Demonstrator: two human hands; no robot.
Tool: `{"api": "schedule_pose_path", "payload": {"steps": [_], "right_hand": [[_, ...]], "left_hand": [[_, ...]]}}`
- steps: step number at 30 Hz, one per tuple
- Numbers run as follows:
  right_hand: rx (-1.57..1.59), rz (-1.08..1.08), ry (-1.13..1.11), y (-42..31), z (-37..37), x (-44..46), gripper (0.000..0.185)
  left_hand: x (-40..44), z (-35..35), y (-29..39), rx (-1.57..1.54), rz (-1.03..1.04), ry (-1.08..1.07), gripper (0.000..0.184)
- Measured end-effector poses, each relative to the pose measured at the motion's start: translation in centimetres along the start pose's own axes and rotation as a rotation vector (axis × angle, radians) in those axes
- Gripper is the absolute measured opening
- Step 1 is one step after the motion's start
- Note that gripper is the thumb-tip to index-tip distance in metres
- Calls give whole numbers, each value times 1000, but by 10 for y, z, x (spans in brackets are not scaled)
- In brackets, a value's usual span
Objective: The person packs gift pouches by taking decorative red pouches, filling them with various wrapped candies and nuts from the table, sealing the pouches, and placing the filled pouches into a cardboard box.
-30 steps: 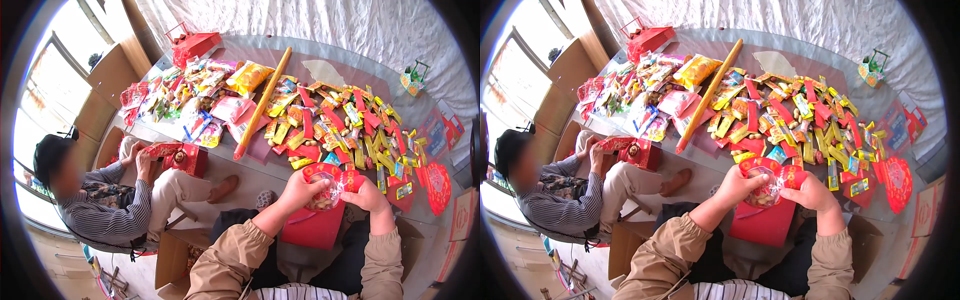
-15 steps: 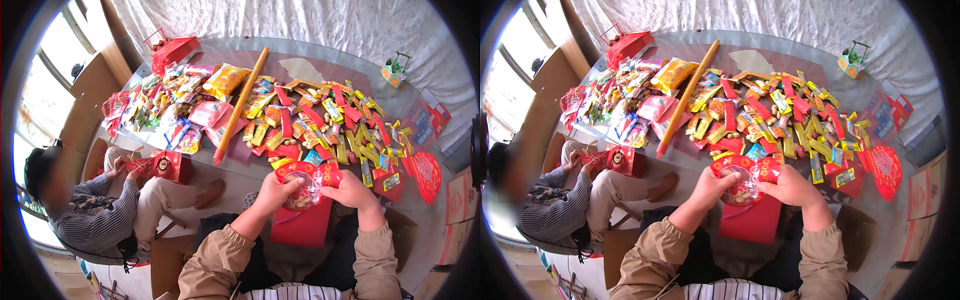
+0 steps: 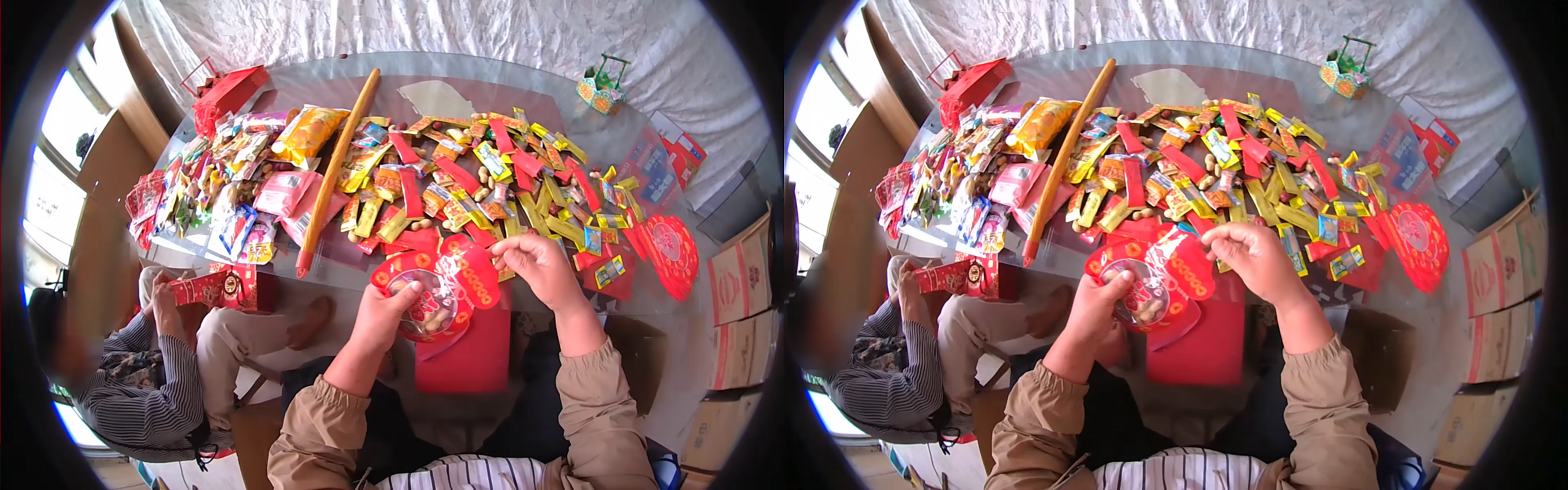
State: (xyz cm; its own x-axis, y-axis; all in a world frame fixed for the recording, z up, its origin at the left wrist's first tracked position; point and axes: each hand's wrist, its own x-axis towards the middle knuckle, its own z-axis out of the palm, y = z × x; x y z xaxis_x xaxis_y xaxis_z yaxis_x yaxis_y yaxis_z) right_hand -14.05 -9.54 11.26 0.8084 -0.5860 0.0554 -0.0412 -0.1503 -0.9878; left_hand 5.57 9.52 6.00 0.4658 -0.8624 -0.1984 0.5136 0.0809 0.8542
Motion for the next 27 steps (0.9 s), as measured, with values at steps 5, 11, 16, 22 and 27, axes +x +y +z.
{"api": "schedule_pose_path", "payload": {"steps": [5,11,16,22,27], "right_hand": [[40,-17,0,9,-2,2,26],[-60,149,-118,5,2,-1,29],[-172,16,-198,12,7,0,25],[-252,-4,-208,4,7,0,18],[-279,-11,-180,10,7,0,20]], "left_hand": [[-1,0,4,5,20,13,25],[2,-3,1,19,-3,-5,24],[2,-3,2,27,7,-3,23],[2,-2,1,28,1,15,24],[2,-2,1,35,-24,42,25]]}}
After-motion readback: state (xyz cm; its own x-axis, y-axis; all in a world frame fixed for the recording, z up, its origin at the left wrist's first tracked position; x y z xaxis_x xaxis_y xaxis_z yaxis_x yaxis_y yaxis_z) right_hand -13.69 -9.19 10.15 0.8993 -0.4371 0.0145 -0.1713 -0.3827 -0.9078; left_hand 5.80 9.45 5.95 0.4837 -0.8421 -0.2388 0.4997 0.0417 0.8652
